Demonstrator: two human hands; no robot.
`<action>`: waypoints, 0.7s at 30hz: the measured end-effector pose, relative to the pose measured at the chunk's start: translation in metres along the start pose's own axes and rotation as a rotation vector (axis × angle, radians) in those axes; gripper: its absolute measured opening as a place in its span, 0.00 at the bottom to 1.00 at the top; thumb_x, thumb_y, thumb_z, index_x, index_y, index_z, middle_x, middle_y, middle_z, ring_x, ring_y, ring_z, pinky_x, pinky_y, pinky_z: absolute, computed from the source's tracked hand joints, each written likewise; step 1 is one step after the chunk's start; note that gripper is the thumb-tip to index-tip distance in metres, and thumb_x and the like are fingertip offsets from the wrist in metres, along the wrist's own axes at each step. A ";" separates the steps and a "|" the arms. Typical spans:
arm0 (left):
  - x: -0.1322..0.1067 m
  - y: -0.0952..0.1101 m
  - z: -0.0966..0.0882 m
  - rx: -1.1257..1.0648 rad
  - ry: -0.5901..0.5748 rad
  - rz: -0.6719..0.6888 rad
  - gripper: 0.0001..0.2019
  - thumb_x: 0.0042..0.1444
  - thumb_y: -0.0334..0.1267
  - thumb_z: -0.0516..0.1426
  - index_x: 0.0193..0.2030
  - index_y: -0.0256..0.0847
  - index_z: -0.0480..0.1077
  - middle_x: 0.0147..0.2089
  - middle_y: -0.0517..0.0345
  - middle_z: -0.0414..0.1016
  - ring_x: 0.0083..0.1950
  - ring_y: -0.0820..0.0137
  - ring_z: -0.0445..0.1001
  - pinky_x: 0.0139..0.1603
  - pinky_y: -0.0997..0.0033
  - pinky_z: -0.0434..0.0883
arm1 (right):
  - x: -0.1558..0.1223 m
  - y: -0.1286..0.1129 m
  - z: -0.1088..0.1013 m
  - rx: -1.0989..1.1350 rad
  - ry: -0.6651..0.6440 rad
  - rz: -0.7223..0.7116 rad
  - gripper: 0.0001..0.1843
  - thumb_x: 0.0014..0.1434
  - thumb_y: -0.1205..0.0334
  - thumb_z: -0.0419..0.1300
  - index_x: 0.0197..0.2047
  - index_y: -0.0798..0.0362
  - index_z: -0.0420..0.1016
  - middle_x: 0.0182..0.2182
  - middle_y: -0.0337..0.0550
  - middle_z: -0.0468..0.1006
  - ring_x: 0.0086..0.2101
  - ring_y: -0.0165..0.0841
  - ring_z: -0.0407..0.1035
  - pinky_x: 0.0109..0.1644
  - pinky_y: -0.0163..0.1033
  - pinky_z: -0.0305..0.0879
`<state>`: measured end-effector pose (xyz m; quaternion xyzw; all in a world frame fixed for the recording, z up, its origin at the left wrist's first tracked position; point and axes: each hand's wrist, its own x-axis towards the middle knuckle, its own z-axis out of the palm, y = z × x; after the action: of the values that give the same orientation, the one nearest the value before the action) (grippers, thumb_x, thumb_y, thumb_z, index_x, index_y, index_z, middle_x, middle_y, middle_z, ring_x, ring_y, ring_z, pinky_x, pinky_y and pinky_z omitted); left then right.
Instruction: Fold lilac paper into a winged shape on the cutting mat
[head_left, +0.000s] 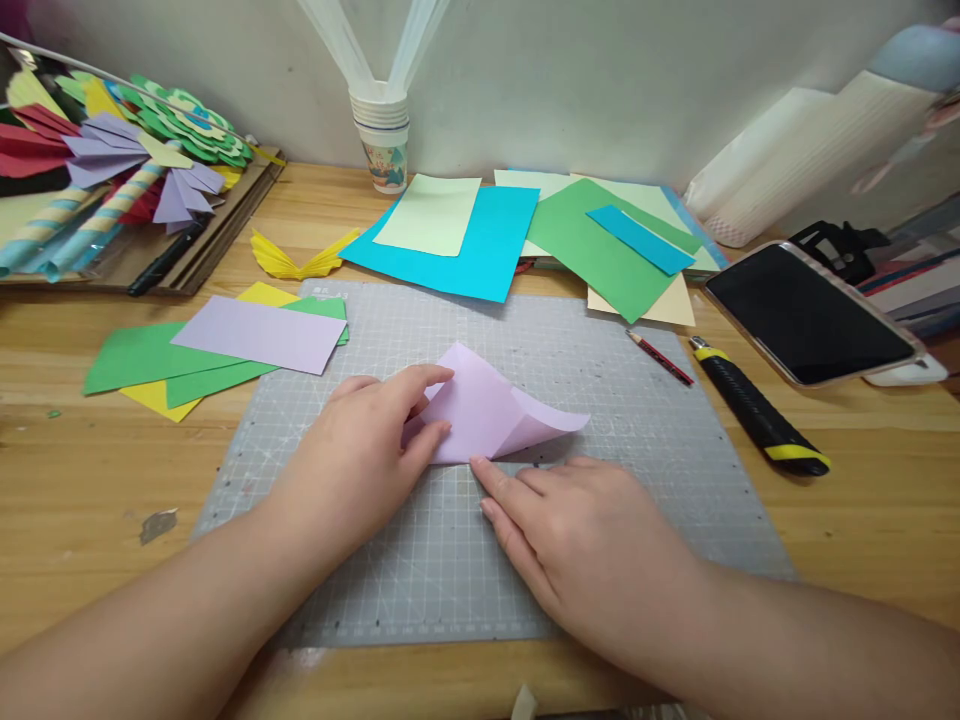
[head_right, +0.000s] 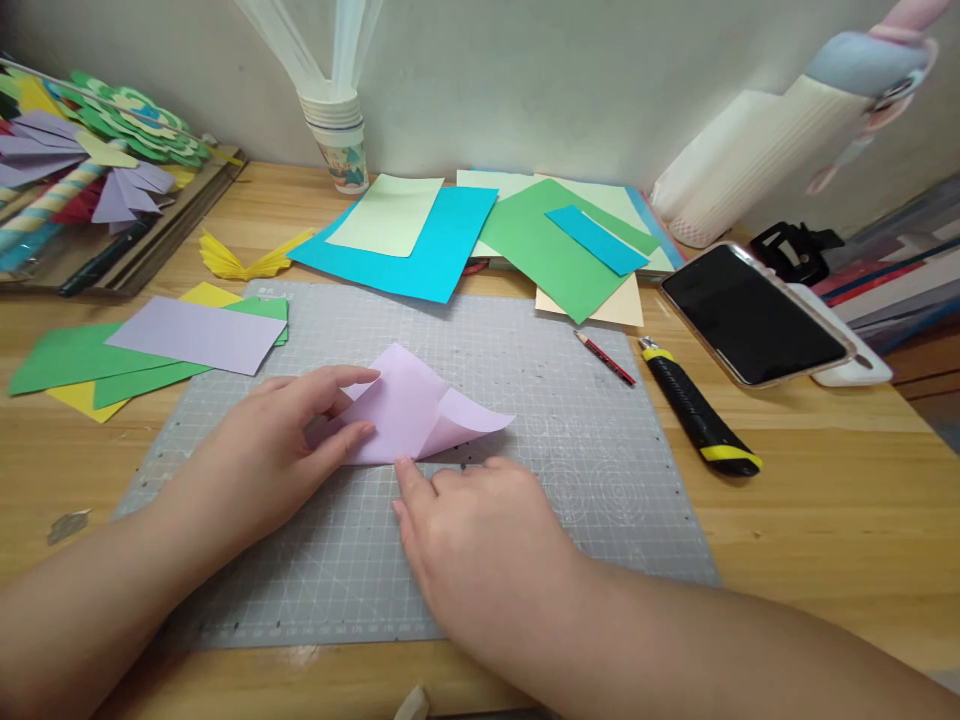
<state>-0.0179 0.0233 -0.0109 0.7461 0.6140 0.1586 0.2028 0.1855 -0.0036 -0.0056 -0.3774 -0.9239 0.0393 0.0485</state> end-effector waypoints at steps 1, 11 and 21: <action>0.000 0.000 0.000 0.002 0.003 0.002 0.18 0.60 0.40 0.55 0.57 0.46 0.67 0.39 0.58 0.78 0.41 0.61 0.72 0.46 0.58 0.67 | 0.000 0.000 0.000 0.004 -0.001 0.001 0.19 0.65 0.63 0.53 0.54 0.59 0.77 0.23 0.42 0.80 0.22 0.39 0.72 0.28 0.44 0.57; 0.000 0.002 -0.001 -0.002 0.010 0.012 0.17 0.59 0.40 0.55 0.56 0.47 0.68 0.37 0.58 0.78 0.40 0.61 0.72 0.45 0.58 0.67 | 0.000 -0.003 -0.005 0.007 -0.044 0.029 0.18 0.64 0.63 0.53 0.54 0.57 0.77 0.23 0.42 0.80 0.21 0.39 0.73 0.26 0.43 0.54; 0.001 0.003 -0.002 0.003 0.004 0.011 0.17 0.60 0.40 0.55 0.56 0.46 0.68 0.38 0.58 0.78 0.41 0.61 0.72 0.45 0.59 0.67 | 0.005 -0.003 -0.003 0.013 -0.103 -0.005 0.19 0.65 0.62 0.53 0.56 0.57 0.76 0.25 0.43 0.81 0.24 0.39 0.74 0.28 0.44 0.57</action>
<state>-0.0164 0.0236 -0.0081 0.7496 0.6104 0.1604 0.1993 0.1805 -0.0024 -0.0016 -0.3725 -0.9258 0.0645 0.0035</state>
